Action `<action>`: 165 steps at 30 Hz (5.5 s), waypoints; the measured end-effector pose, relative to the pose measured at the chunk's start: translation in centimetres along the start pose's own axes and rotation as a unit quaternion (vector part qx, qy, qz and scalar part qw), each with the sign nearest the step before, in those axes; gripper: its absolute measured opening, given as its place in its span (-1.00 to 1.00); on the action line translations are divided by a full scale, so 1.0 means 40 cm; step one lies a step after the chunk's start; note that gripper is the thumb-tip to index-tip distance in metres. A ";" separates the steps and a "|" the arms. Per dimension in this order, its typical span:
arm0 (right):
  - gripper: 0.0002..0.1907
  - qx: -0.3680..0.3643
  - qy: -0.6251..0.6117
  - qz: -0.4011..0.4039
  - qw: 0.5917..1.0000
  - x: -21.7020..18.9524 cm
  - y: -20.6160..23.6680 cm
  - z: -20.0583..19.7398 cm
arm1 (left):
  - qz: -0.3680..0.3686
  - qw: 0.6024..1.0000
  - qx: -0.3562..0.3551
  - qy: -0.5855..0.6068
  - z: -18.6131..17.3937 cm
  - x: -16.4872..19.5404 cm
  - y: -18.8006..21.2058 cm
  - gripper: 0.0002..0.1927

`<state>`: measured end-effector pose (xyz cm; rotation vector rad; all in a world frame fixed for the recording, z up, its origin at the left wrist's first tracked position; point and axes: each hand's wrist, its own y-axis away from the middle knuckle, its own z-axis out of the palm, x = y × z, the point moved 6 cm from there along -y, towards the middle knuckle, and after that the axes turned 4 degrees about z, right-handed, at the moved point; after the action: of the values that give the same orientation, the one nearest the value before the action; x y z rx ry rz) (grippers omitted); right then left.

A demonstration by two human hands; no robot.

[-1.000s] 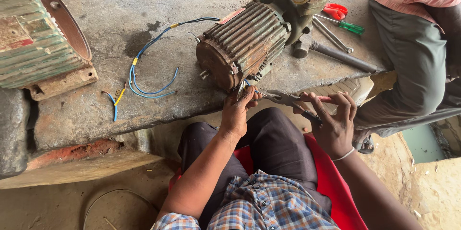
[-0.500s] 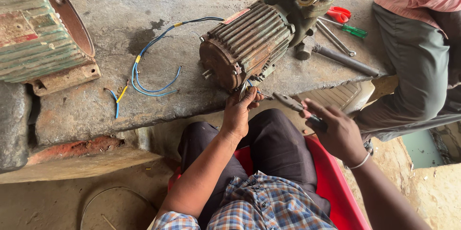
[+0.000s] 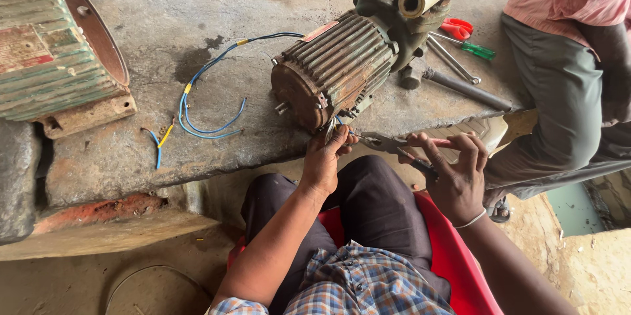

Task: The person sits on a plastic chair at a stone bench and uses pliers to strip insulation from the ends of electrical wires. They twist the bare wire strands and attach the wires to the terminal area of an electric pump motor mounted on the bench.

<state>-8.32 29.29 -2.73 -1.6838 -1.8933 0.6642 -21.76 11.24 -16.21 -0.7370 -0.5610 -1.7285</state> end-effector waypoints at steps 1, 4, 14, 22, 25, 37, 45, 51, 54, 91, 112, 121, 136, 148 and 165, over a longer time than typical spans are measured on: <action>-0.26 0.006 0.016 -0.005 1.000 -0.003 0.000 -0.002 | -0.003 1.000 0.003 -0.002 -0.004 -0.003 0.000 -0.79; -0.26 -0.021 0.007 0.023 1.000 0.010 0.001 0.008 | -0.009 1.000 0.019 -0.001 -0.016 -0.016 -0.008 -0.80; -0.34 -0.563 -0.547 0.262 0.562 0.065 0.126 0.189 | -0.016 0.998 0.056 0.025 -0.026 -0.053 -0.024 -0.80; -0.31 -0.276 -0.233 0.195 0.912 0.093 0.065 0.046 | -0.002 1.000 0.001 0.020 -0.024 -0.053 -0.025 -0.81; -0.28 -0.095 0.037 -0.068 0.992 0.026 0.026 -0.016 | -0.024 0.999 0.035 0.027 -0.031 -0.074 -0.033 -0.81; -0.33 0.008 -0.006 0.015 1.000 0.003 0.005 -0.005 | 0.004 1.000 0.007 0.005 0.009 -0.007 0.002 -0.81; -0.33 0.004 -0.040 0.010 0.999 -0.017 -0.020 -0.022 | 0.016 1.000 0.005 -0.003 0.005 -0.006 -0.001 -0.81; -0.38 -0.149 -0.123 0.046 0.980 0.040 -0.026 0.022 | 0.003 1.000 -0.002 -0.025 0.003 -0.005 0.000 -0.81; -0.36 -0.427 -0.356 0.185 0.810 0.124 0.023 0.121 | -0.002 1.000 0.001 -0.011 0.003 -0.005 0.000 -0.82; -0.40 -0.462 -0.320 0.105 0.820 0.101 -0.054 0.079 | 0.002 1.000 0.000 -0.016 0.002 0.004 -0.004 -0.84; -0.32 -0.016 -0.105 0.051 0.993 -0.081 0.045 0.105 | 0.062 0.996 0.043 -0.053 -0.020 0.027 0.039 -0.77; -0.29 0.036 -0.087 0.076 0.993 -0.069 0.087 0.173 | 0.094 0.992 0.086 -0.024 -0.017 0.014 0.015 -0.81; -0.28 0.036 -0.140 0.103 0.984 -0.074 0.076 0.152 | 0.080 0.993 0.082 0.006 -0.016 -0.007 0.007 -0.83; -0.47 -0.503 -0.678 0.370 0.388 0.027 0.228 0.323 | 0.081 0.995 0.049 -0.013 -0.022 -0.006 0.006 -0.85; -0.25 0.007 -0.123 0.092 0.988 -0.108 0.059 0.104 | 0.074 0.995 0.062 0.012 -0.010 0.003 0.010 -0.85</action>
<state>-8.93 25.15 -7.61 -1.8561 -1.9031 0.9969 -21.48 10.79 -16.39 -0.6531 -0.5770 -1.5503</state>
